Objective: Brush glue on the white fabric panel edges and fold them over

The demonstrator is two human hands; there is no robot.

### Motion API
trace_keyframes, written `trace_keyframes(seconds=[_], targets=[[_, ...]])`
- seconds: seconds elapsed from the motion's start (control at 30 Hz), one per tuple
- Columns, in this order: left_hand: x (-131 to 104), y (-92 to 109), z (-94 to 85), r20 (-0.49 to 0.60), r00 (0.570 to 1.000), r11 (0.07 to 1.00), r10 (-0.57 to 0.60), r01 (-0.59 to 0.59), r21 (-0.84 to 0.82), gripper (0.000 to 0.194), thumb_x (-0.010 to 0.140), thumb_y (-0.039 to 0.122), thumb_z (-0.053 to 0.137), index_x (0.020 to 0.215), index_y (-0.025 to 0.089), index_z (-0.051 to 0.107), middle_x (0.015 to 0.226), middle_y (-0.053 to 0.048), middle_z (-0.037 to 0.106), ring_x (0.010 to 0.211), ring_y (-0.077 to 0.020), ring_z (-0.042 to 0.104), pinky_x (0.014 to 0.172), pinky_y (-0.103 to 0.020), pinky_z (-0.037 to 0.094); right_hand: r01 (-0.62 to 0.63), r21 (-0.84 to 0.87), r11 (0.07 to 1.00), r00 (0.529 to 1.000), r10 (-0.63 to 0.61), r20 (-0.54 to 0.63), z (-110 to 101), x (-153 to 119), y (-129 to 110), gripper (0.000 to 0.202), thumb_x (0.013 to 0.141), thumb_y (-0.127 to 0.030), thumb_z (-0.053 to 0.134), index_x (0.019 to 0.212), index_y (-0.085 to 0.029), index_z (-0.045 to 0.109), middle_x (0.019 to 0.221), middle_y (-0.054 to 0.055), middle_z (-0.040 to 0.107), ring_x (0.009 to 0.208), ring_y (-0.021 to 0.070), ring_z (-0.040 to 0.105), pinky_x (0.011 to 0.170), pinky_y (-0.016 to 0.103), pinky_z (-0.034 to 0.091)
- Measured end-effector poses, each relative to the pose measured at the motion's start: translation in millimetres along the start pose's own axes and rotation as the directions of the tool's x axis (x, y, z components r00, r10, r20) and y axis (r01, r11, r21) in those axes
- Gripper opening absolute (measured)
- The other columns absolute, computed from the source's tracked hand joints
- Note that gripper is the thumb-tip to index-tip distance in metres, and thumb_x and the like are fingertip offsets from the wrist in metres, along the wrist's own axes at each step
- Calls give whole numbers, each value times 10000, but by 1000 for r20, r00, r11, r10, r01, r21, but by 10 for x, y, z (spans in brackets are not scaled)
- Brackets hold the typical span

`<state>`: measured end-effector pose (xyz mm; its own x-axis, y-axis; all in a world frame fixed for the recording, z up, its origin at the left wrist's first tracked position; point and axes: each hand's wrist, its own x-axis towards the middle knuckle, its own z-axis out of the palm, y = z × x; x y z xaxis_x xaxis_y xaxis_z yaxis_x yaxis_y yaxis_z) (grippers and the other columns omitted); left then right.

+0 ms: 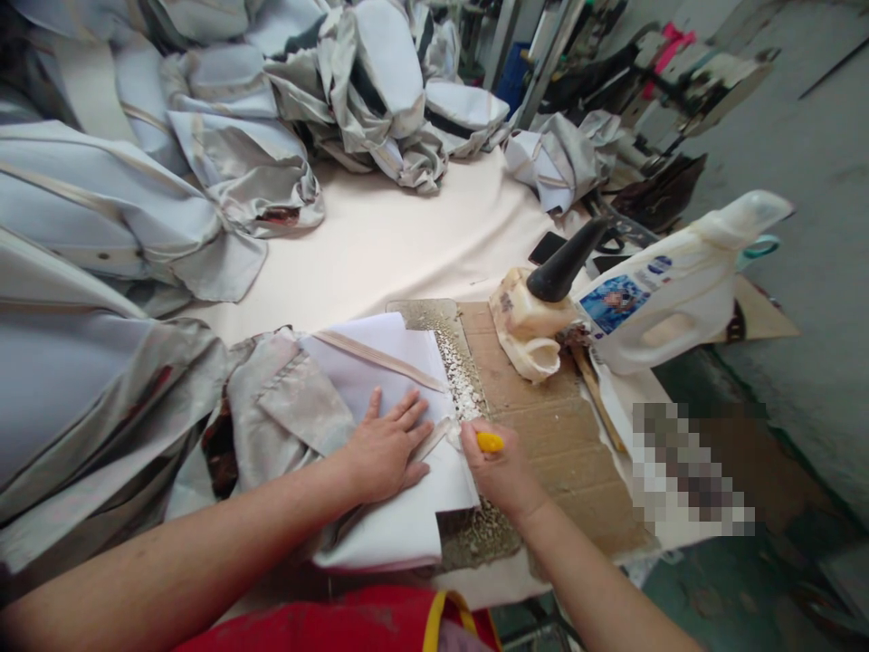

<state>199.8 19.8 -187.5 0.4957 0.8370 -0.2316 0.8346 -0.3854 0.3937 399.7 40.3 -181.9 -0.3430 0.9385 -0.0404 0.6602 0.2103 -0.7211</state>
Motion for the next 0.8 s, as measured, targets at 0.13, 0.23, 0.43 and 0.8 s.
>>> trace_keyframes(seconds=[0.13, 0.23, 0.43, 0.8], targets=[[0, 15, -13, 8, 1000, 1000, -12, 12, -1, 547, 807, 482, 458, 1289, 224, 434, 1447, -106, 274, 1362, -268, 102, 1017, -659, -13, -99, 51, 994, 995, 99, 15, -42, -37, 12, 356, 890, -394, 397, 613, -190, 488, 477, -33, 445, 446, 126, 446, 470, 242, 334], [5, 22, -19, 33, 999, 1000, -20, 19, 9, 554, 812, 491, 443, 1294, 219, 427, 1456, -100, 251, 1364, -273, 81, 1015, -657, -35, -102, 105, 989, 986, 114, -120, -26, 101, -10, 368, 888, -427, 387, 630, -188, 494, 493, -28, 468, 468, 131, 475, 496, 240, 363], [8, 10, 8, 36, 999, 1000, -15, 14, 27, 586, 810, 509, 431, 1311, 207, 402, 1465, -103, 224, 1366, -268, 65, 1011, -658, -40, -88, 66, 994, 995, 90, -35, 18, -90, -13, 375, 898, -392, 380, 586, -196, 452, 495, -26, 453, 480, 130, 456, 509, 245, 347], [34, 10, 69, 19, 1000, 999, -11, 10, 50, 591, 799, 507, 443, 1308, 208, 412, 1465, -106, 226, 1362, -308, 47, 996, -668, -71, 76, -69, 995, 993, -81, -83, -156, -463, -107, 322, 921, -276, 387, 619, -195, 469, 533, -24, 473, 504, 124, 472, 539, 250, 330]])
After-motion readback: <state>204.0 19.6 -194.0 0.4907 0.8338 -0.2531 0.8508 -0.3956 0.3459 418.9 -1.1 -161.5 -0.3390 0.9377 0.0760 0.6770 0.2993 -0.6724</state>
